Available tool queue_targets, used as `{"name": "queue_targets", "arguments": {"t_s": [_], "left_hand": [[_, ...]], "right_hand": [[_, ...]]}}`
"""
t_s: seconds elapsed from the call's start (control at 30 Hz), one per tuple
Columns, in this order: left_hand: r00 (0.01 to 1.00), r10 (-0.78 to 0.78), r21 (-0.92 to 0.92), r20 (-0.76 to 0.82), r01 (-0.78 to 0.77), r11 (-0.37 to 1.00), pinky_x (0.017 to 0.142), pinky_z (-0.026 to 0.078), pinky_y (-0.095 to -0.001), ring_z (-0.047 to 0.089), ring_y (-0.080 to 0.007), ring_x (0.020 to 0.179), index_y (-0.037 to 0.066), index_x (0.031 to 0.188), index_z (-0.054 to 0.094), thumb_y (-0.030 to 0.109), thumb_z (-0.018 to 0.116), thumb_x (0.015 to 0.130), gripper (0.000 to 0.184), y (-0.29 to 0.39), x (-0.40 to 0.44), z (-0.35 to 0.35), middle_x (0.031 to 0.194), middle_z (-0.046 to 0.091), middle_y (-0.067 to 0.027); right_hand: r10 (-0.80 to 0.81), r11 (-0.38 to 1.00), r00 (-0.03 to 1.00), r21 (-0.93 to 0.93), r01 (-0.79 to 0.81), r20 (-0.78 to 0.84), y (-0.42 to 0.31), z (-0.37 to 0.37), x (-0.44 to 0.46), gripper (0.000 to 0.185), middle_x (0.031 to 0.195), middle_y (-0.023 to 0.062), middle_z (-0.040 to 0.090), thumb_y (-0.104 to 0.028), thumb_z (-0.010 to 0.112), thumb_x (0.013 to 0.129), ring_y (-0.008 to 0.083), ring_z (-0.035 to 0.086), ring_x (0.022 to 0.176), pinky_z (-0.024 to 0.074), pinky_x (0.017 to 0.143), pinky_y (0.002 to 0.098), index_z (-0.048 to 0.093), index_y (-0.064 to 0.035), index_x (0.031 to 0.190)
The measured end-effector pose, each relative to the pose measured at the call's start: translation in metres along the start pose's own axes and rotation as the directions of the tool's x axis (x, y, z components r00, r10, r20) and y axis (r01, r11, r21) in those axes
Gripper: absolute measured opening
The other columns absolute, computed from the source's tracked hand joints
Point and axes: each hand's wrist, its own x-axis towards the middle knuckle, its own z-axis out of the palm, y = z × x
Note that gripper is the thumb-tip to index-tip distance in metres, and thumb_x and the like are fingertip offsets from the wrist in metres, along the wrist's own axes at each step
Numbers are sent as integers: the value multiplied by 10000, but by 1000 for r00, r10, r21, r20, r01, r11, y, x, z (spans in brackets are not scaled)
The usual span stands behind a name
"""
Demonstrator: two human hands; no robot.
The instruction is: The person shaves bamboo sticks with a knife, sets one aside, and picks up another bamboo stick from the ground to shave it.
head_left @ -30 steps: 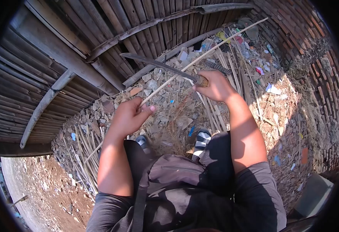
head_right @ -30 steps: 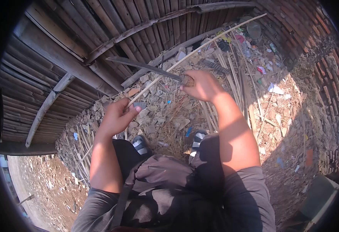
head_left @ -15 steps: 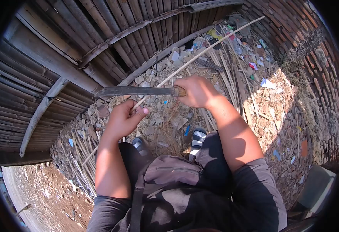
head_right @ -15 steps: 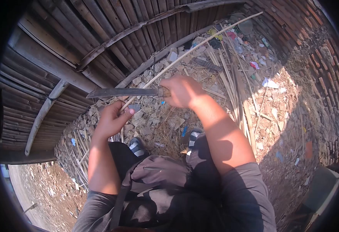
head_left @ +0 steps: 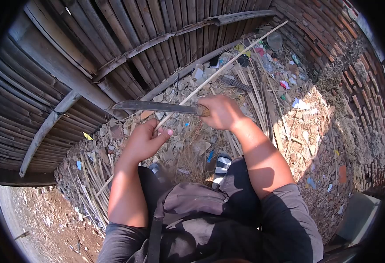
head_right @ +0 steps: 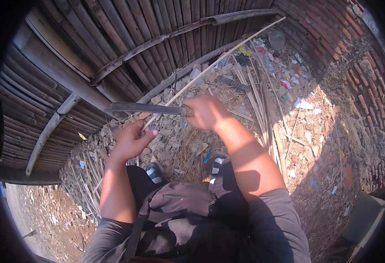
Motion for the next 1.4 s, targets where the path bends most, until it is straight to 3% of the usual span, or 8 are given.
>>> {"name": "queue_targets", "arguments": {"t_s": [0.17, 0.27, 0.37, 0.47, 0.67, 0.9, 1.2, 1.4], "left_hand": [[999, 28, -31, 27, -27, 999, 574, 400, -260, 470, -41, 659, 45, 963, 628, 369, 788, 968, 361, -6, -7, -7, 739, 539, 67], [999, -24, -65, 48, 27, 997, 578, 403, -266, 470, -50, 665, 49, 945, 619, 384, 796, 959, 379, -3, -8, -11, 742, 540, 64], [999, -4, -33, 40, 6, 999, 581, 407, -275, 476, -59, 667, 49, 929, 615, 393, 795, 958, 390, -3, -3, -8, 737, 539, 56], [999, 53, 14, 4, -53, 999, 577, 410, -282, 485, -64, 658, 47, 918, 617, 395, 791, 960, 392, 2, 0, 0, 730, 539, 49], [999, 40, -7, 3, -40, 999, 576, 428, -306, 510, -91, 641, 37, 894, 618, 426, 791, 947, 430, -3, -2, -2, 711, 562, 10], [1000, 14, -16, -27, -15, 1000, 599, 465, -371, 555, -163, 621, 17, 870, 635, 507, 784, 920, 514, -7, -8, -15, 672, 597, -73], [997, 74, 42, -28, -73, 996, 601, 421, -311, 487, -91, 679, 24, 895, 641, 436, 774, 955, 436, 0, -3, -6, 716, 535, 11], [1000, 16, -57, -9, -17, 998, 609, 412, -309, 472, -88, 702, 24, 901, 649, 420, 775, 963, 420, -9, -8, -15, 723, 523, 27]], "right_hand": [[96, 981, 986, 180, -71, -133, 36, 1, 1, 465, 1111, 245, 735, -290, 808, 834, 423, 701, 1067, 556, 927, 468, 714, -26, 1205], [395, 884, 894, 352, -307, -210, 69, -11, -2, 549, 1103, 273, 741, -303, 827, 853, 372, 736, 1038, 549, 903, 415, 685, 38, 1260], [401, 860, 893, 419, -290, -205, 77, -11, -10, 547, 1130, 259, 749, -313, 828, 866, 348, 741, 1040, 550, 904, 413, 683, 39, 1260], [308, 944, 912, 210, -256, -270, 48, -5, -10, 471, 1087, 254, 737, -311, 808, 851, 423, 705, 1066, 551, 921, 469, 717, -26, 1215], [32, 999, 999, -32, -32, -12, 2, -7, 1, 392, 990, 210, 743, -299, 824, 820, 458, 688, 987, 554, 867, 515, 731, -77, 1129], [460, 872, 854, 304, -383, -244, 74, -19, -11, 465, 1094, 246, 746, -334, 800, 866, 424, 717, 1024, 560, 901, 460, 726, -57, 1231], [95, 995, 995, 8, -95, 14, 7, -6, -1, 488, 1086, 259, 727, -317, 814, 821, 453, 689, 1038, 557, 896, 485, 720, -65, 1229], [234, 967, 964, 129, -218, -128, 27, -18, -2, 474, 1093, 250, 731, -305, 796, 837, 447, 682, 1068, 549, 930, 490, 717, -55, 1231]]}}
